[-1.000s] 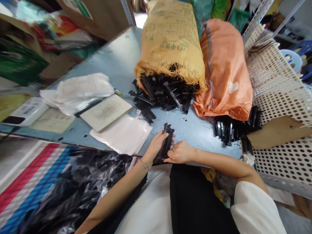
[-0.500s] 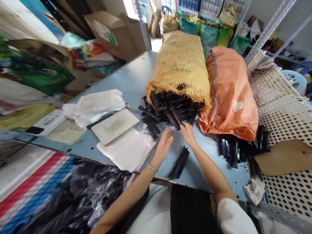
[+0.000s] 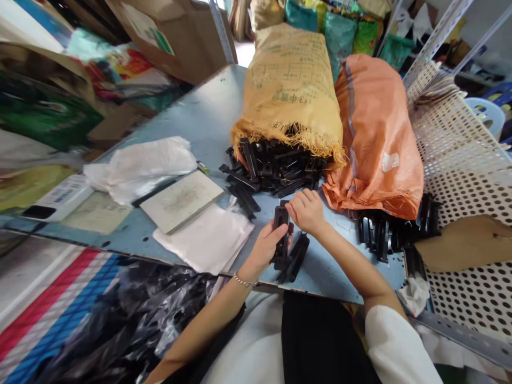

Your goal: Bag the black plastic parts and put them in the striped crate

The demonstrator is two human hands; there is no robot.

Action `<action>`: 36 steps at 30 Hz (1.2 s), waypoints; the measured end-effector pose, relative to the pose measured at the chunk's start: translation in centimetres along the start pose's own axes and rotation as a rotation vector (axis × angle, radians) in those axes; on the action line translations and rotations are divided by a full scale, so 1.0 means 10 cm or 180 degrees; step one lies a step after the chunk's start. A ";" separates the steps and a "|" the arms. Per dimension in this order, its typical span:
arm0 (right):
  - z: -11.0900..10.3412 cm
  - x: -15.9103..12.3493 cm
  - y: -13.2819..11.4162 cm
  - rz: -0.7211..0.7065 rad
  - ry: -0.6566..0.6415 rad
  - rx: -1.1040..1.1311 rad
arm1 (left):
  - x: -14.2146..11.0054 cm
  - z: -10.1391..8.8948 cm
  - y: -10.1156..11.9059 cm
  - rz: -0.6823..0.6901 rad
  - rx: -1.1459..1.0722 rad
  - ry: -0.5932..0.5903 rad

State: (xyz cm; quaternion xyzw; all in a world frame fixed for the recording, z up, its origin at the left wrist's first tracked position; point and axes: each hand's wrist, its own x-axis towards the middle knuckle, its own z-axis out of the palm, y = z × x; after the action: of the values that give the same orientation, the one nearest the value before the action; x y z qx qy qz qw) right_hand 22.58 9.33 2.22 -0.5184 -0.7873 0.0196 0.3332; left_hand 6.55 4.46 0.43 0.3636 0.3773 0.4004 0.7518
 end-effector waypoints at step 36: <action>0.17 -0.74 -0.05 0.1608 -0.0465 0.0888 | 0.40 -0.26 -0.31 0.0494 0.0067 0.0366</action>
State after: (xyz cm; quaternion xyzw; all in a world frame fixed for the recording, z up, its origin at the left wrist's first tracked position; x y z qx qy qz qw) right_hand 23.06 3.50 -2.66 -0.6444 -0.6450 0.2471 0.3283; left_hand 6.93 7.35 -4.45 0.3761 0.3947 0.4736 0.6917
